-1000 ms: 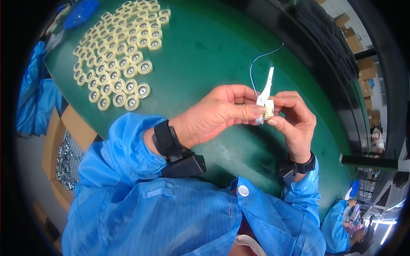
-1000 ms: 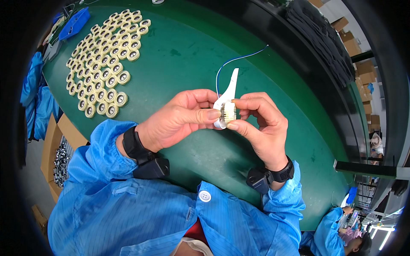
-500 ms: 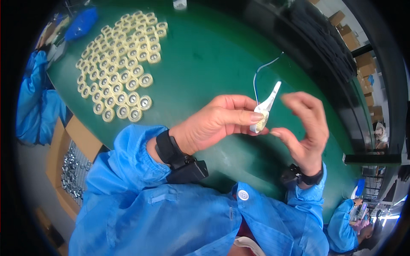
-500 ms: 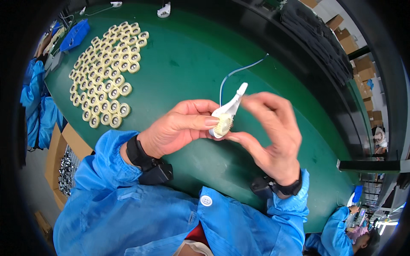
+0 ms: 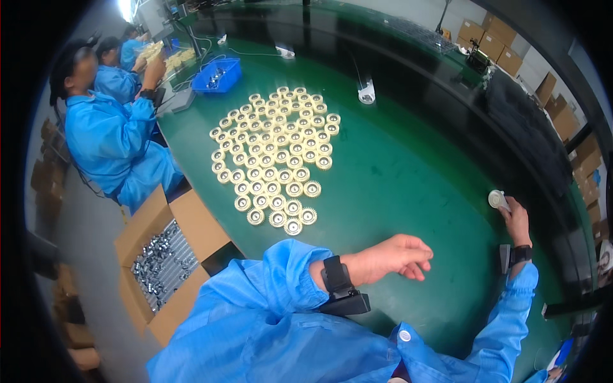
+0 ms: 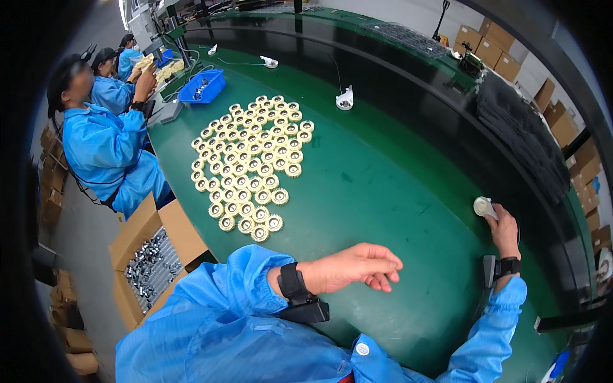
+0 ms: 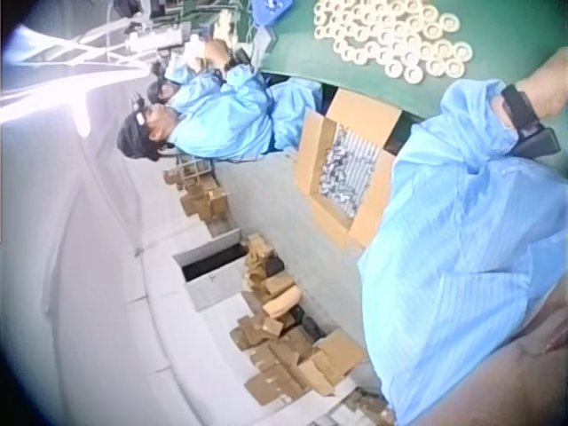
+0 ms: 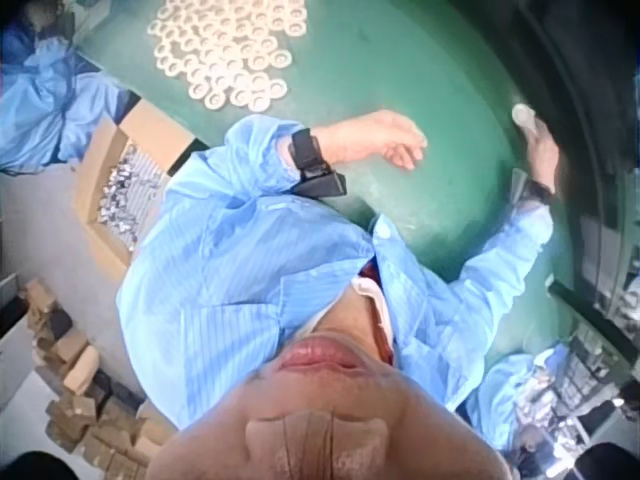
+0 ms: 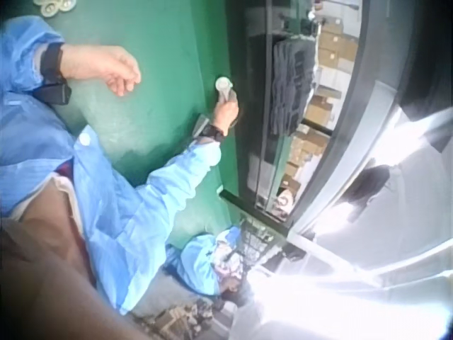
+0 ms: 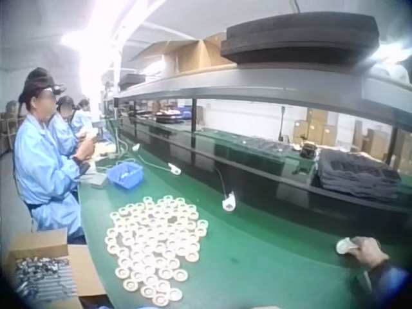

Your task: The worker is assembling small plastic and metal components, likely for an electronic device or small motor, at a factory workbench.

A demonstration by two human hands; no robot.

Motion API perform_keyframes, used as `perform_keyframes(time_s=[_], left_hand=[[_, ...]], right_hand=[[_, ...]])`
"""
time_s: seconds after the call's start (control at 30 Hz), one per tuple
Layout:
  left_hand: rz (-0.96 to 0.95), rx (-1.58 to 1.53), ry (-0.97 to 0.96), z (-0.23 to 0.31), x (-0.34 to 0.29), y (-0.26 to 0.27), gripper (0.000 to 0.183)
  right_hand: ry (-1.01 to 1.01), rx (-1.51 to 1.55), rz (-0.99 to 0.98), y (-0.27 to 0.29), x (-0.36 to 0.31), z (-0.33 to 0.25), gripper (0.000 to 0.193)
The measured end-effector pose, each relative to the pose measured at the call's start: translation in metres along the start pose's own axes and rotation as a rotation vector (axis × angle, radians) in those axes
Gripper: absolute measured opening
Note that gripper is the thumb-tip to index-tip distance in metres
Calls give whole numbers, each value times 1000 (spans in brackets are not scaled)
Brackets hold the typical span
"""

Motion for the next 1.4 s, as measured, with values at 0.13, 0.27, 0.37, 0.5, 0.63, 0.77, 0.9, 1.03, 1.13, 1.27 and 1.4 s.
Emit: perform_keyframes(time_s=[0.13,0.27,0.37,0.5,0.63,0.77,0.9,1.03,1.13,1.27,1.4], left_hand=[[-25,82,14,-1,-2,-4,29],[-47,151,-19,8,-5,-18,23],[-83,127,-71,15,-11,-20,19],[-212,119,-229,39,-18,-39,19],[-189,117,-314,47,-24,-40,19],[-175,82,-321,48,-29,-44,17],[-170,90,-362,52,-31,-42,14],[-137,165,-369,55,-29,-47,14],[-114,216,-370,55,-28,-43,15],[-20,244,-326,47,-20,-24,16],[98,214,-314,46,-12,-1,18]], right_hand=[[-193,-317,-102,-13,14,59,35],[221,117,-19,6,44,-119,40],[488,584,-257,-31,28,-286,40],[672,623,-236,-60,12,-394,39],[567,378,-206,-89,11,-431,41],[638,402,-132,-86,5,-431,37],[446,663,-132,-81,35,-379,36],[132,721,-117,-93,130,-289,34],[144,528,41,-97,161,-288,40],[-67,398,-215,-154,197,-286,40],[150,258,-81,-148,187,-287,42]])
Point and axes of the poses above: each hand's wrist, its own x-axis towards the middle knuckle, its own y-axis out of the back of the hand, z = x × y, the point moved 9 cm from there along x, towards the middle knuckle, and after that the axes turned 7 degrees about -y, right-handed, at the moved point
